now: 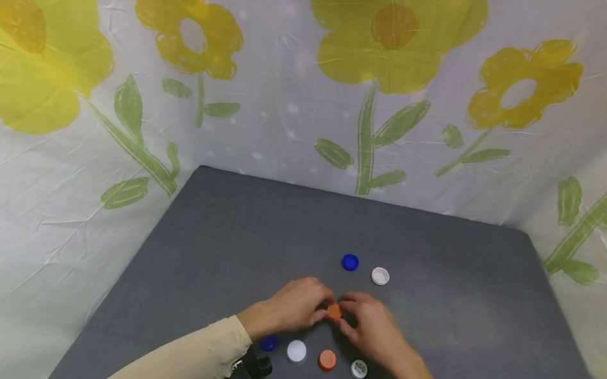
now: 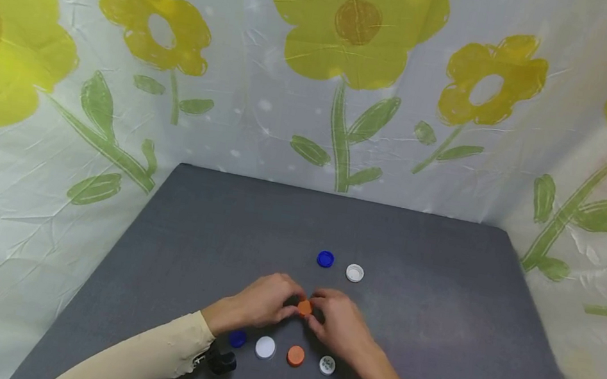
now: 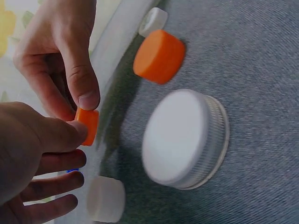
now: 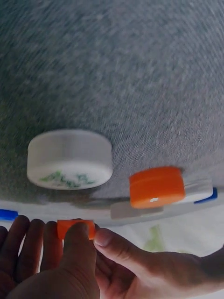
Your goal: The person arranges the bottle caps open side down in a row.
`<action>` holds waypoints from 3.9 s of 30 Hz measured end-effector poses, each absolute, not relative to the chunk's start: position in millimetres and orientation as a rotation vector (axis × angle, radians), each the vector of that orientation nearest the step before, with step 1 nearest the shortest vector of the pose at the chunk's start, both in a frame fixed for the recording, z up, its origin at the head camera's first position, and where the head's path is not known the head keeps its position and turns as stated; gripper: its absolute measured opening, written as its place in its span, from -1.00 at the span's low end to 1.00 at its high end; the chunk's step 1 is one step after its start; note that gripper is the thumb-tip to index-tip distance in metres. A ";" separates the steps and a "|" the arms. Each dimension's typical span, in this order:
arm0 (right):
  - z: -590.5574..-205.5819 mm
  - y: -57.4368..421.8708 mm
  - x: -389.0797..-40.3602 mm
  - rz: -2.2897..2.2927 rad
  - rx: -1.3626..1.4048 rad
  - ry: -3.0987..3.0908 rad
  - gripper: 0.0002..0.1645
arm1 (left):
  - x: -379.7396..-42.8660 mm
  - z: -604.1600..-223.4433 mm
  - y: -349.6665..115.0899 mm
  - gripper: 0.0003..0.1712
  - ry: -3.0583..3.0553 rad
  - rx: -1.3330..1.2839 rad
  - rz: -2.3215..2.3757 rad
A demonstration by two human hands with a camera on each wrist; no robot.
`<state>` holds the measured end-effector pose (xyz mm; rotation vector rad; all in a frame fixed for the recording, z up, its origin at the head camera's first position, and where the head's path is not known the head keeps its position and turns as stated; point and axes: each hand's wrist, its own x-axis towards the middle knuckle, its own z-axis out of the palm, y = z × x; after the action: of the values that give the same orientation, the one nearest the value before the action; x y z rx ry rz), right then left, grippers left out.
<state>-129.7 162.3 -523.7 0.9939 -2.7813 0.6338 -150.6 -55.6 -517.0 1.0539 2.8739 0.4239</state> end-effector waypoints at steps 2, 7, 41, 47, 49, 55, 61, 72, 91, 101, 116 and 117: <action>-526.7 161.8 -129.3 0.638 0.999 -2.778 -0.72 | -150.8 -520.2 -54.3 -0.82 2.862 1.048 0.405; -532.5 160.5 -128.0 0.617 0.993 -2.779 -0.75 | -151.0 -527.0 -52.9 -0.86 2.847 1.063 0.379; -502.0 180.9 -161.0 0.451 0.888 -2.712 -0.46 | -182.9 -490.5 -69.7 -0.49 2.974 0.985 0.521; -486.9 185.2 -181.0 0.461 0.825 -2.748 -0.43 | -202.4 -480.1 -63.1 -0.45 3.011 0.970 0.505; -483.3 185.0 -187.8 0.468 0.809 -2.758 -0.45 | -209.2 -479.5 -60.4 -0.45 3.014 0.965 0.512; -482.1 183.0 -206.2 0.455 0.786 -2.807 -0.43 | -228.2 -481.9 -50.4 -0.47 3.018 0.945 0.509; -489.7 181.0 -220.7 0.432 0.804 -2.825 -0.44 | -243.7 -492.8 -40.1 -0.44 2.983 0.887 0.495; -509.6 178.1 -236.6 0.511 0.797 -2.910 -0.53 | -258.1 -523.0 -28.8 -0.47 2.979 0.883 0.440; -531.2 173.8 -242.6 0.511 0.765 -2.952 -0.86 | -256.0 -537.2 -18.1 -0.83 3.002 0.819 0.376; -530.1 174.7 -236.9 0.541 0.804 -2.875 -0.78 | -253.0 -533.8 -19.8 -0.84 3.016 0.839 0.379; -511.5 179.9 -219.5 0.563 0.817 -2.796 -0.62 | -237.1 -517.9 -27.7 -0.73 3.058 0.923 0.493; -509.8 179.7 -217.9 0.567 0.818 -2.792 -0.61 | -235.8 -516.4 -28.4 -0.72 3.060 0.933 0.499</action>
<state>-217.9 179.7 -509.8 0.8177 -2.7917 0.5674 -235.8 -28.4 -516.4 0.9332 3.0600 0.4985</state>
